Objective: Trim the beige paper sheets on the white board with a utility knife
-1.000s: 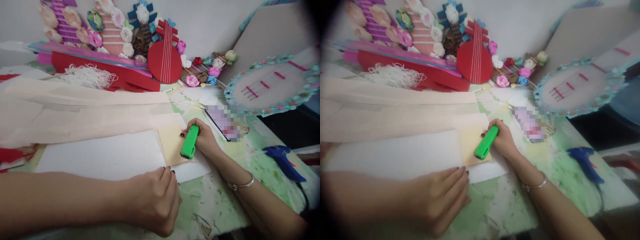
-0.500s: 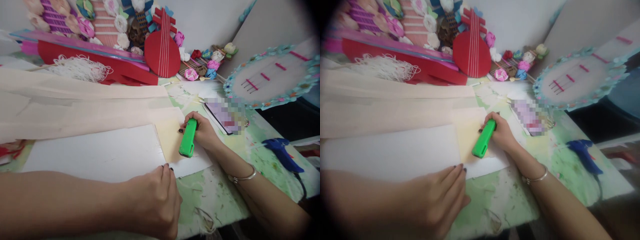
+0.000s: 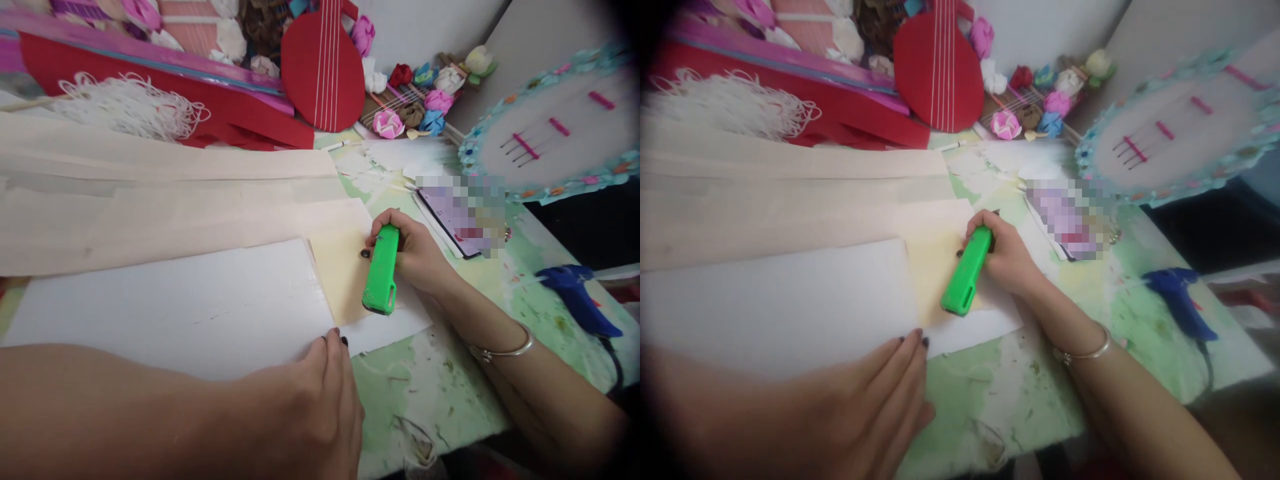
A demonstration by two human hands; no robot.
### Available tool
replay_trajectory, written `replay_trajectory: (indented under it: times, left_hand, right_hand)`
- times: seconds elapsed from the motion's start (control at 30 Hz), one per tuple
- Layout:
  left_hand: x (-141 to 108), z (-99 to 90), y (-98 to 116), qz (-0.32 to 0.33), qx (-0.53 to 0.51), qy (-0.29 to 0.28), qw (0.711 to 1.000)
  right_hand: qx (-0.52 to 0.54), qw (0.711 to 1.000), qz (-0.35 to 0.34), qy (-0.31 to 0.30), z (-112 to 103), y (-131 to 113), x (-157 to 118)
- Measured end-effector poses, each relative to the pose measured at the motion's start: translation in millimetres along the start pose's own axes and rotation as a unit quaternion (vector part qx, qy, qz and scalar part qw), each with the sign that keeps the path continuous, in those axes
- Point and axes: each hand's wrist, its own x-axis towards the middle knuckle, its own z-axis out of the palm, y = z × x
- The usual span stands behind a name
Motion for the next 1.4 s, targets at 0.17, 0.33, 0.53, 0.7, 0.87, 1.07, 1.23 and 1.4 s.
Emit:
replay_trajectory:
  times: [0.17, 0.33, 0.53, 0.7, 0.87, 1.07, 1.23, 1.4]
  left_hand:
    - [-0.8, 0.3, -0.1, -0.001, 0.002, -0.003, 1.0]
    - [-0.5, 1.1, 0.8, -0.008, -0.001, -0.006, 1.0]
    - [-1.9, 0.4, 1.8, -0.007, -0.005, -0.009, 1.0]
    - [-0.6, 1.0, 0.1, -0.009, -0.009, -0.019, 1.0]
    - [0.1, 2.0, 0.0, -0.002, -0.003, -0.012, 1.0]
    - [-0.8, 2.5, 5.2, -0.028, 0.0, -0.001, 1.0]
    - [0.3, 2.3, 0.5, -0.026, -0.025, 0.0, 0.999]
    - [3.7, 4.1, -5.8, -0.078, -0.062, 0.033, 0.994]
  right_hand:
    - [0.003, 1.0, -0.001, -0.004, -0.2, 0.6, -0.8]
    - [-0.003, 1.0, 0.0, -0.006, 0.1, 0.4, -1.4]
    - [-0.017, 1.0, -0.001, -0.004, -0.6, -0.2, -0.7]
    - [-0.015, 1.0, -0.005, -0.011, -1.3, 0.1, -0.3]
    - [-0.021, 1.0, -0.004, -0.007, -1.3, 0.5, -0.3]
    - [-0.017, 1.0, 0.005, -0.003, -1.5, 1.8, -0.3]
    - [-0.028, 1.0, -0.01, -0.003, -2.6, 3.6, 0.0]
    - [-0.025, 1.0, -0.004, -0.003, -1.8, 1.7, -0.7]
